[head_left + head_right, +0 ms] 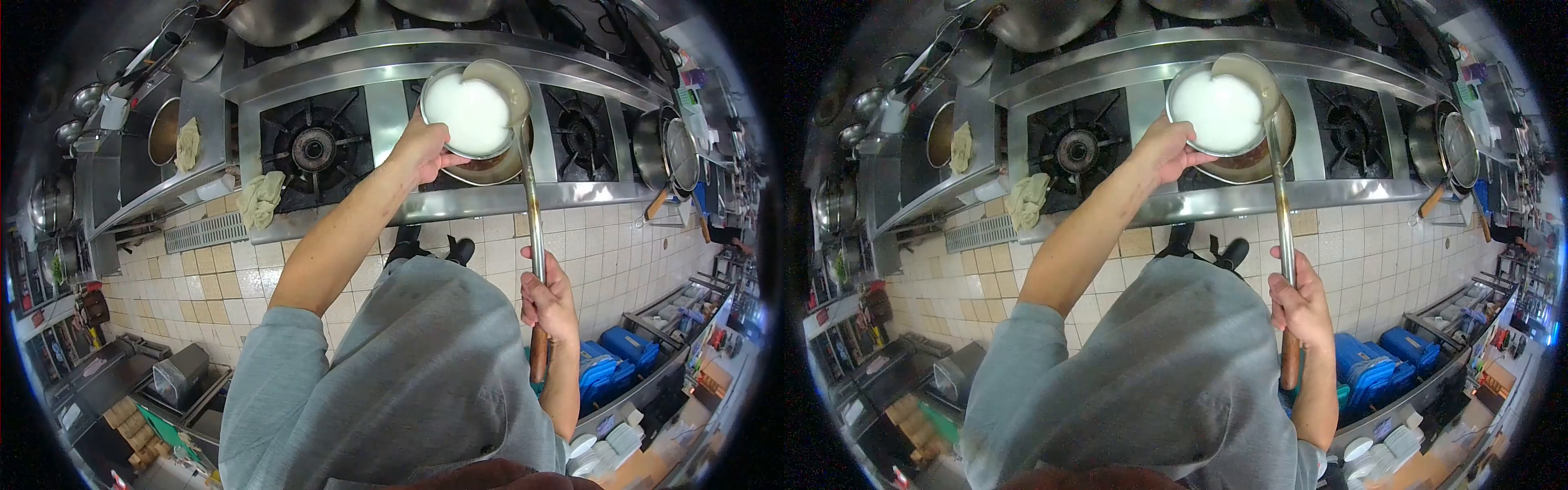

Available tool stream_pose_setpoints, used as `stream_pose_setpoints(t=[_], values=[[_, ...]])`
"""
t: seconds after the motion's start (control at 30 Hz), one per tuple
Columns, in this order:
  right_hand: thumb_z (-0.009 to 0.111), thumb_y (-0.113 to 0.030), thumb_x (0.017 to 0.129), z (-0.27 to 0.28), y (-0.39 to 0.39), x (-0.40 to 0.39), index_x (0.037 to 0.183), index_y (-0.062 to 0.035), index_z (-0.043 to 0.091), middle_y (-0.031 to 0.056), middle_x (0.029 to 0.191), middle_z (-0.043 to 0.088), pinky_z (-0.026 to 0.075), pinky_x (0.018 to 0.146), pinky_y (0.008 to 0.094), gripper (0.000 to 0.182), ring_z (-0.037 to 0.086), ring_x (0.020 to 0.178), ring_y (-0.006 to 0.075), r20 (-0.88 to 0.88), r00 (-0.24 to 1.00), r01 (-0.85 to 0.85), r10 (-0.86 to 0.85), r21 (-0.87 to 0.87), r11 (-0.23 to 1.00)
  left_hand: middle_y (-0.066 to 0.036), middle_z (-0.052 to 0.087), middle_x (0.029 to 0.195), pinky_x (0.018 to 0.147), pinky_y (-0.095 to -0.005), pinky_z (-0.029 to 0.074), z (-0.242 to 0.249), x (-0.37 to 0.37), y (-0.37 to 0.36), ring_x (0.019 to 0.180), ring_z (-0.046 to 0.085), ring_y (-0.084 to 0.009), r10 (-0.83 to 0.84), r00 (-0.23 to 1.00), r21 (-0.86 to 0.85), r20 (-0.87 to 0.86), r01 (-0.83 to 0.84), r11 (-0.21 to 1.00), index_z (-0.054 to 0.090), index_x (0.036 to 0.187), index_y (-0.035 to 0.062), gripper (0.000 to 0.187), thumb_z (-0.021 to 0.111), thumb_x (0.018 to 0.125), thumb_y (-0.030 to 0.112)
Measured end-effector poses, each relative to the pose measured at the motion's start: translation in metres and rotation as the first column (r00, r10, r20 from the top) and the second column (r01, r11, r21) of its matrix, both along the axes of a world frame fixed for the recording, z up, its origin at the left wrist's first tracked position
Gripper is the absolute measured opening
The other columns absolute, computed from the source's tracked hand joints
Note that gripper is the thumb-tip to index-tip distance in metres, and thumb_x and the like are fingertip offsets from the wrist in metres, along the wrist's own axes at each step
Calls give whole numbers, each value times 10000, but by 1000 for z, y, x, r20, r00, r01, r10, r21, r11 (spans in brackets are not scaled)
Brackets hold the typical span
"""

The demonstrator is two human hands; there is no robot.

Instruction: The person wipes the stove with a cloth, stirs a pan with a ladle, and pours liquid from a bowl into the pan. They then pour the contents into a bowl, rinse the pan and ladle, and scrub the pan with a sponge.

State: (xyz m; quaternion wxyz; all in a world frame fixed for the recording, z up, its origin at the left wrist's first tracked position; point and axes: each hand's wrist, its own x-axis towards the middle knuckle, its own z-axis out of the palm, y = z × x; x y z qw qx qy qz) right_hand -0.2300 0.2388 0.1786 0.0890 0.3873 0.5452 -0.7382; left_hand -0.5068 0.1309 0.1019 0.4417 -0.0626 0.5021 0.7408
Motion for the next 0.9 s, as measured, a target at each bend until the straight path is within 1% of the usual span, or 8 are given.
stream_pose_setpoints(t=[0.17, 0.2, 0.27, 0.33, 0.37, 0.5, 0.57, 0.9], values=[[555, -61, 951, -3, -8, 9, 1342, -56, 452, -29, 631, 438, 290, 365, 213, 404, 365, 403, 36, -2, 999, -35, 36, 256, 966, -214, 415, 1388, 890, -522, 579, -7, -1, 4, 1125, 601, -404, 0, 1000, -2, -4, 0, 1000, 211, 1479, 116, 738, 395, 802, -113], [555, -61, 951, -9, -6, 13, 1342, -56, 452, -29, 631, 438, 290, 365, 213, 404, 365, 403, 36, -3, 999, -31, 33, 255, 966, -192, 396, 1414, 897, -549, 561, -11, -3, 4, 1177, 565, -398, -4, 999, 16, 32, 4, 1000, 194, 1488, 162, 769, 384, 800, -125], [574, -84, 954, -20, 2, 21, 1354, -48, 454, -30, 648, 461, 342, 422, 216, 420, 403, 453, 47, -19, 984, -146, 176, 470, 871, -169, 377, 1441, 905, -575, 544, -7, -2, 6, 1230, 529, -392, -14, 998, 34, 66, 12, 999, 177, 1498, 208, 804, 373, 799, -137], [588, -97, 939, -20, 4, 20, 1349, -34, 468, 9, 688, 522, 412, 531, 242, 432, 472, 549, 92, -23, 965, -180, 262, 668, 722, -216, 419, 1373, 885, -515, 589, -1, 2, 6, 1120, 599, -395, 30, 1000, 26, -11, -29, 999, 219, 1468, 86, 715, 401, 802, -100], [595, -103, 923, -18, 3, 18, 1339, -22, 481, 47, 723, 576, 463, 621, 268, 439, 528, 629, 133, -21, 952, -175, 305, 780, 600, -216, 419, 1373, 885, -515, 589, 0, 2, 6, 1120, 599, -395, 27, 1000, 26, -12, -26, 999, 219, 1468, 86, 715, 401, 802, -100], [597, -117, 949, -3, 0, 11, 1371, -29, 469, -18, 687, 517, 432, 611, 253, 449, 472, 632, 95, 69, 967, -212, 244, 746, 631, -219, 427, 1360, 873, -500, 601, 0, 1, 4, 1123, 597, -386, 25, 1000, 13, -2, -25, 1000, 247, 1453, 62, 688, 404, 803, -97], [592, -104, 926, -5, 3, 9, 1354, -39, 459, 131, 686, 560, 469, 584, 309, 453, 570, 589, 191, 108, 966, -232, 235, 761, 606, -220, 431, 1355, 868, -496, 604, 0, 0, 4, 1122, 598, -383, 24, 1000, 17, -5, -24, 1000, 259, 1447, 54, 676, 406, 804, -96], [568, -89, 937, -19, 9, 4, 1351, -34, 424, 230, 710, 609, 503, 600, 413, 441, 661, 650, 385, 194, 955, -290, 226, 783, 550, -234, 437, 1345, 888, -510, 595, -1, 0, 2, 1131, 592, -398, 57, 998, 12, 10, -57, 998, 273, 1418, 2, 629, 403, 810, -95]])
